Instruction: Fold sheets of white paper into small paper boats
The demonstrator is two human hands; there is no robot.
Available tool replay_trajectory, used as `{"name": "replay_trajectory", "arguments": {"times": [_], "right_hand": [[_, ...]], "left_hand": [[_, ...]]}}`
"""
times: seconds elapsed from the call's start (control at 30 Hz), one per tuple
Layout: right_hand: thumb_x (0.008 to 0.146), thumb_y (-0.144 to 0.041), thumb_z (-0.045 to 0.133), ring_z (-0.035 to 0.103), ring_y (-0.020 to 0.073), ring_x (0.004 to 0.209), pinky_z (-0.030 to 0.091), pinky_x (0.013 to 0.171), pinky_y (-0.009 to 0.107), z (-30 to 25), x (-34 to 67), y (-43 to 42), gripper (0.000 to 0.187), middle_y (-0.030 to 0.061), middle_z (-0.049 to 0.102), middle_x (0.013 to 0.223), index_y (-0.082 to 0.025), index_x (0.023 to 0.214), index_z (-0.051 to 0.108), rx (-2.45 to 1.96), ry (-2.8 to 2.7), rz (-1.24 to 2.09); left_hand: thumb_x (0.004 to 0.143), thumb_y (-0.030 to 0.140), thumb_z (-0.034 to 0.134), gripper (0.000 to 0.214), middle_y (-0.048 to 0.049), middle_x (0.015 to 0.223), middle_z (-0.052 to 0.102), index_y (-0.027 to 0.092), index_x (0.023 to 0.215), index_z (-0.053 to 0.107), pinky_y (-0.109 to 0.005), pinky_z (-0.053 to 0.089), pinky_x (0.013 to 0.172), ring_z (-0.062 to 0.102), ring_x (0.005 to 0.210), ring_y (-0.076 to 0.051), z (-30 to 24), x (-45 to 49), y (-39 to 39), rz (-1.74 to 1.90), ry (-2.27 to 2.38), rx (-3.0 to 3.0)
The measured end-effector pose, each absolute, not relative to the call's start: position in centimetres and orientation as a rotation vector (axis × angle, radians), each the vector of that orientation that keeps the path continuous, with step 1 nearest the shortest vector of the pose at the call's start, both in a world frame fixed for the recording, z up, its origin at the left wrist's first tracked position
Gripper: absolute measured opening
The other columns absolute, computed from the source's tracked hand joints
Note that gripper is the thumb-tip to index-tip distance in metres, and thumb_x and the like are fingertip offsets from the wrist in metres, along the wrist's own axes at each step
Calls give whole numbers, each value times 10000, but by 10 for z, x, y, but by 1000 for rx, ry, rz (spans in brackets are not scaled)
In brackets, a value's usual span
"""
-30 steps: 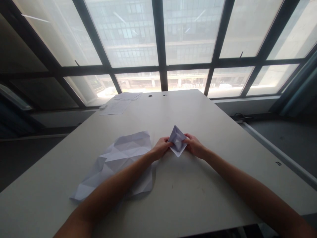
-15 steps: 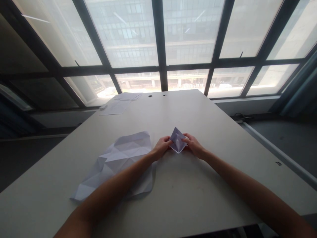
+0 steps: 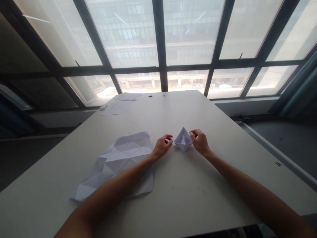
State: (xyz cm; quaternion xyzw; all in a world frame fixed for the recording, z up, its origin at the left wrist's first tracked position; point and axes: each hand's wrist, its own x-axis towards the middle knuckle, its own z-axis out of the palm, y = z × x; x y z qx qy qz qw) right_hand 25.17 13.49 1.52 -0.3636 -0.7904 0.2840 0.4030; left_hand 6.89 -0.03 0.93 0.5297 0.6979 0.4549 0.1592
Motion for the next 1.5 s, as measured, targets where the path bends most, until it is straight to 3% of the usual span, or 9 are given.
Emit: {"name": "replay_trajectory", "arguments": {"times": [0.27, 0.47, 0.8, 0.93, 1.07, 1.27, 1.5], "right_hand": [[841, -362, 559, 568, 154, 605, 394, 586, 264, 37, 256, 131, 252, 33, 678, 676, -174, 732, 688, -808, -2144, 787], [786, -399, 628, 582, 156, 589, 341, 536, 259, 61, 245, 123, 263, 43, 684, 639, -192, 633, 680, -995, -2468, 681], [711, -226, 659, 620, 181, 625, 374, 552, 262, 71, 222, 135, 62, 55, 692, 667, -196, 685, 706, -1147, -2671, 597], [727, -218, 669, 615, 182, 592, 371, 534, 262, 66, 224, 125, 91, 58, 678, 631, -204, 639, 684, -1076, -2651, 532], [718, -232, 695, 585, 156, 548, 354, 509, 244, 65, 226, 124, 115, 37, 645, 576, -202, 611, 669, -1042, -2619, 561], [758, -270, 662, 613, 175, 607, 381, 549, 260, 77, 224, 155, 133, 61, 683, 648, -195, 654, 694, -1061, -2620, 509], [759, -263, 710, 655, 207, 780, 456, 686, 273, 95, 203, 249, 111, 93, 714, 833, -178, 828, 725, -1294, -2638, 423]], "left_hand": [[863, 296, 540, 241, -47, 898, 697, 162, 1017, 667, -248, 487, 649, 608, 696, -143, 11, 70, -1, 1350, 2026, 1463], [864, 280, 508, 257, -62, 903, 704, 156, 1021, 669, -254, 486, 644, 609, 706, -153, 9, 69, 0, 1377, 2033, 1376], [871, 209, 493, 233, -37, 858, 676, 159, 1034, 651, -264, 500, 677, 602, 695, -144, 9, 69, -2, 1378, 2026, 1419], [891, 271, 569, 296, -57, 1080, 625, 232, 1176, 639, -328, 508, 859, 603, 936, -185, 9, 75, -6, 1370, 2029, 1734], [893, 366, 625, 362, -73, 1221, 554, 280, 1245, 627, -411, 424, 1031, 495, 1188, -250, 8, 78, -6, 1292, 2059, 1906], [946, 287, 505, 278, -79, 1162, 566, 229, 1184, 634, -295, 523, 778, 556, 1054, -211, 4, 72, -2, 1436, 2045, 1688], [945, 249, 466, 245, -77, 1098, 594, 195, 1091, 656, -300, 515, 778, 587, 960, -188, 1, 68, 2, 1460, 2035, 1604]]}}
